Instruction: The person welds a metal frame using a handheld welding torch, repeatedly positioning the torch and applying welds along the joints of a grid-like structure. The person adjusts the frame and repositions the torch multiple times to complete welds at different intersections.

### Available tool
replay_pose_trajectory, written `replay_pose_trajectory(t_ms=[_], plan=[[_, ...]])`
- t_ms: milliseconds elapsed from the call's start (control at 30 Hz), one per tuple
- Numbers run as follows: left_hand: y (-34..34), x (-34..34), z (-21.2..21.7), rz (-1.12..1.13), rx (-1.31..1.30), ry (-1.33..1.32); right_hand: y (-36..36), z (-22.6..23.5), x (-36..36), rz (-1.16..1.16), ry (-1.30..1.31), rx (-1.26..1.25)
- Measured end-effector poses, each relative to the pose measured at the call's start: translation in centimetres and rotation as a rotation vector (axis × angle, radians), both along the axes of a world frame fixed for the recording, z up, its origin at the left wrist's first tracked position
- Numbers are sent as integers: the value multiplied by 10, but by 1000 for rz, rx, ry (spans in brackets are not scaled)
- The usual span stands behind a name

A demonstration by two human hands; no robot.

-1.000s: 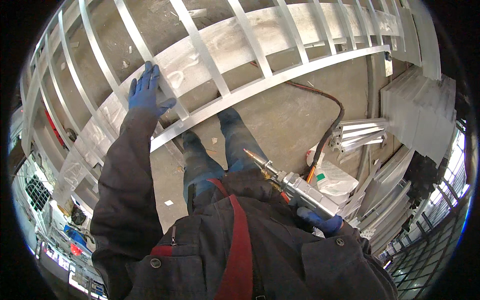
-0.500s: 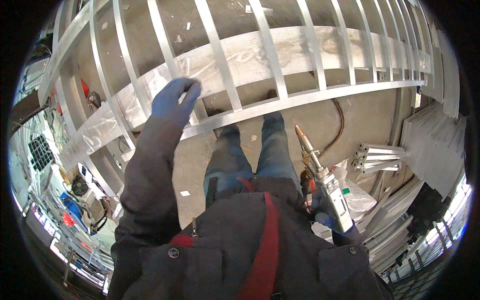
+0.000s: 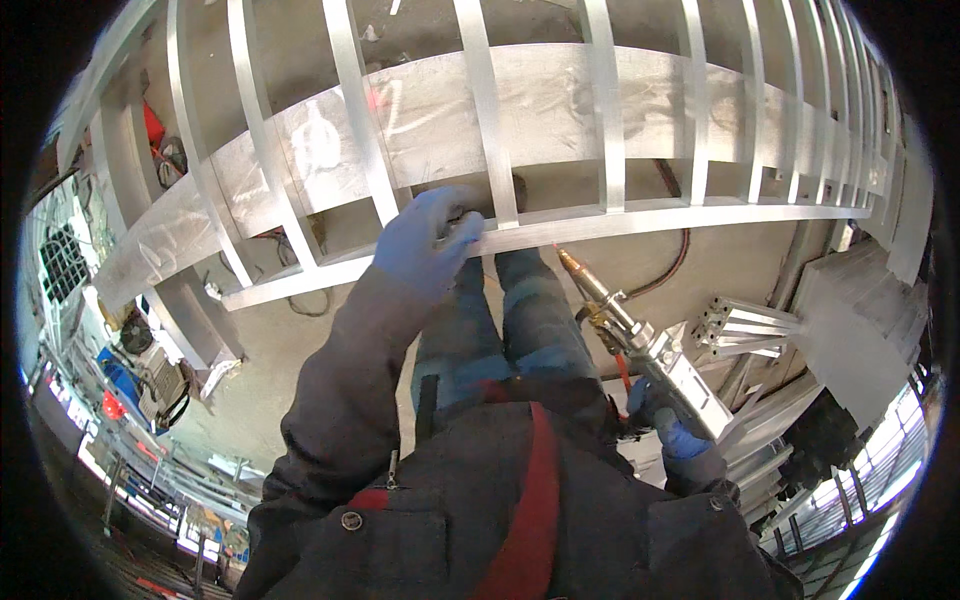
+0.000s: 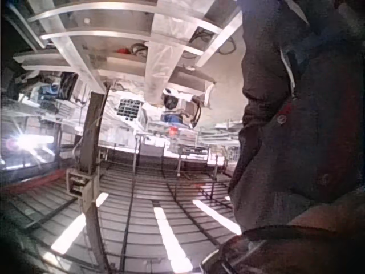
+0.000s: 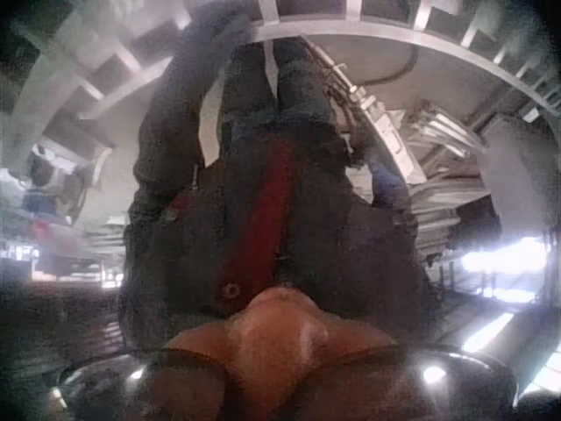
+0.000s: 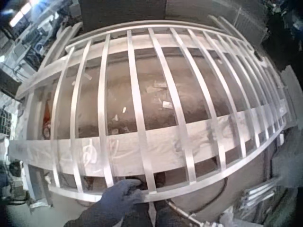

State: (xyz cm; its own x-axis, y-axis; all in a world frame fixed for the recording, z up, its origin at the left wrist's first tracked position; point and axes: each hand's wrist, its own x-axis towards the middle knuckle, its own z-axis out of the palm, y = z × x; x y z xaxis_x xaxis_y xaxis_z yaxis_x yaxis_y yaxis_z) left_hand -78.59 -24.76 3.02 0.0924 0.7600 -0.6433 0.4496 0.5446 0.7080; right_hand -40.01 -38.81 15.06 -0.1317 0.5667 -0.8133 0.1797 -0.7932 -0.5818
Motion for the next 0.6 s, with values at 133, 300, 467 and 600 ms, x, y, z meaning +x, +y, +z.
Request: replay_pose_trajectory(t_ms=[133,300,467,600], plan=[[9,15,-19,-113,101,120,12,-12,16,-7,10,-35],[8,21,-51,-140,84,87,25,-32,31,8,19,-53],[8,20,-65,-101,-108,-49,31,-41,37,22,21,-89],[13,17,-67,-91,-264,-128,33,-40,38,28,10,-123]])
